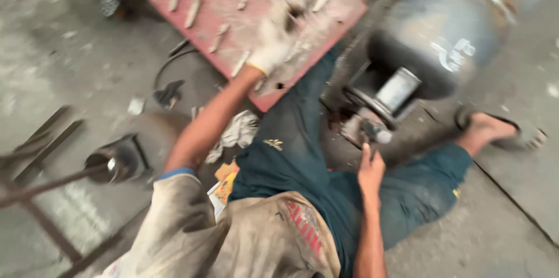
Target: Using a hammer to secure or adjust components on a metal gas canister while seated on the floor.
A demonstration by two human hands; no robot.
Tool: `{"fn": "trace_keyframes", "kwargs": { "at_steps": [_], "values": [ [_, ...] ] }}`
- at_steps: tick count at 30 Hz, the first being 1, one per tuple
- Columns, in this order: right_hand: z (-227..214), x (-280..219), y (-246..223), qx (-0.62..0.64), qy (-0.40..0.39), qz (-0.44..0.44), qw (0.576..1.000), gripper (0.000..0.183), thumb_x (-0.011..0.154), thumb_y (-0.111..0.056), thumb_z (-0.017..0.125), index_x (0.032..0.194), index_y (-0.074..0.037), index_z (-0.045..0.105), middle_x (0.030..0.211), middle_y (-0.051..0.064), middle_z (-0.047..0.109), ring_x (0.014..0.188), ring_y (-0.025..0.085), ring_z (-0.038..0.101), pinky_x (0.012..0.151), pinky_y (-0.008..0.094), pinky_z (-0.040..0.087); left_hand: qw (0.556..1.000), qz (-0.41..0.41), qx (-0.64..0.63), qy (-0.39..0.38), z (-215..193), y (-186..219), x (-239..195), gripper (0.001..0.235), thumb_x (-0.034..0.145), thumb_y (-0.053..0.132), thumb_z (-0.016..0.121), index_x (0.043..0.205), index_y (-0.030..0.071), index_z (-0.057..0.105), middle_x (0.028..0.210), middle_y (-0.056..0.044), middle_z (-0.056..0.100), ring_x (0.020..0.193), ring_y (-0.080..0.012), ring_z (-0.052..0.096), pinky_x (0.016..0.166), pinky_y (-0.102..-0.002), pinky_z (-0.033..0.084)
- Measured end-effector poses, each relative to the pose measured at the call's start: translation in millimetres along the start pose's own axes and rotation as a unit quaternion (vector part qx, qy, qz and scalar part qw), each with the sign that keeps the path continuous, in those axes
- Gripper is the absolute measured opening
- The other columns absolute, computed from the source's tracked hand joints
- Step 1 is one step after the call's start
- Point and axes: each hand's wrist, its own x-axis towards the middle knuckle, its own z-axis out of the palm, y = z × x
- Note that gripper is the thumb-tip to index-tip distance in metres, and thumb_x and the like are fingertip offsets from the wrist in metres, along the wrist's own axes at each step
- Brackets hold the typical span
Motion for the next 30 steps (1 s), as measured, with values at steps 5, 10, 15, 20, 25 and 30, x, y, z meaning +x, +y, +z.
{"fn": "trace_keyframes", "kwargs": {
  "at_steps": [5, 10, 15, 20, 25, 30],
  "values": [
    [-0.6, 3.6, 3.5, 0.005, 0.000, -0.013, 1.000, 0.040, 0.110, -0.034, 0.056, 0.099, 0.004, 0.064, 0.069, 0.011, 0.060, 0.062, 0.018, 0.051, 0.061, 0.037, 0.046, 0.951, -0.109, 0.287, 0.044, -91.8, -117.1, 53.1, 0.022, 0.099, 0.026, 0.077, 0.103, 0.008, 0.065, 0.099, -0.014, 0.071, 0.092, -0.0299, 0.070, 0.084, -0.042, 0.056],
    [-3.2, 3.3, -3.7, 0.025, -0.022, 0.052, 0.998, 0.041, 0.110, -0.034, 0.056, 0.092, 0.002, 0.062, 0.064, 0.006, 0.056, 0.056, 0.014, 0.048, 0.053, 0.035, 0.041, 0.894, -0.130, 0.429, 0.015, -124.0, -149.4, 71.4, 0.034, 0.086, 0.026, 0.078, 0.110, 0.008, 0.062, 0.107, -0.020, 0.066, 0.093, -0.0382, 0.066, 0.080, -0.050, 0.053],
    [-2.8, 0.7, -14.3, 0.124, -0.034, 0.134, 0.983, 0.038, 0.109, -0.034, 0.056, 0.090, -0.001, 0.059, 0.062, 0.000, 0.050, 0.050, 0.009, 0.042, 0.044, 0.032, 0.034, 0.892, -0.055, 0.448, 0.039, -194.0, -110.7, 54.8, 0.053, 0.083, 0.037, 0.084, 0.117, 0.004, 0.061, 0.112, -0.021, 0.064, 0.104, -0.0394, 0.062, 0.088, -0.051, 0.050],
    [-1.8, 1.0, -11.8, 0.124, -0.028, 0.125, 0.984, 0.037, 0.108, -0.034, 0.058, 0.092, -0.002, 0.062, 0.062, 0.003, 0.050, 0.050, 0.012, 0.044, 0.046, 0.033, 0.036, 0.868, -0.237, 0.429, -0.079, -238.3, -151.1, 23.7, 0.048, 0.087, 0.030, 0.071, 0.128, 0.007, 0.060, 0.129, -0.025, 0.058, 0.117, -0.0430, 0.057, 0.095, -0.052, 0.046],
    [-6.0, 3.1, -3.8, -0.026, 0.014, 0.012, 0.999, 0.042, 0.108, -0.037, 0.058, 0.108, 0.004, 0.067, 0.083, 0.019, 0.065, 0.072, 0.026, 0.061, 0.073, 0.040, 0.050, 0.942, -0.102, 0.318, 0.004, -204.6, -179.2, -7.9, 0.038, 0.096, 0.016, 0.062, 0.131, 0.001, 0.059, 0.121, -0.022, 0.068, 0.112, -0.0416, 0.066, 0.099, -0.049, 0.051],
    [-6.5, 0.2, -5.1, 0.034, 0.048, -0.091, 0.994, 0.043, 0.109, -0.036, 0.058, 0.118, 0.005, 0.064, 0.094, 0.019, 0.068, 0.082, 0.022, 0.066, 0.074, 0.039, 0.051, 0.950, -0.252, -0.170, -0.073, -37.5, 9.3, 32.1, 0.031, 0.110, 0.015, 0.059, 0.136, -0.002, 0.058, 0.103, -0.023, 0.063, 0.090, -0.0477, 0.053, 0.082, -0.043, 0.049]
  ]
}}
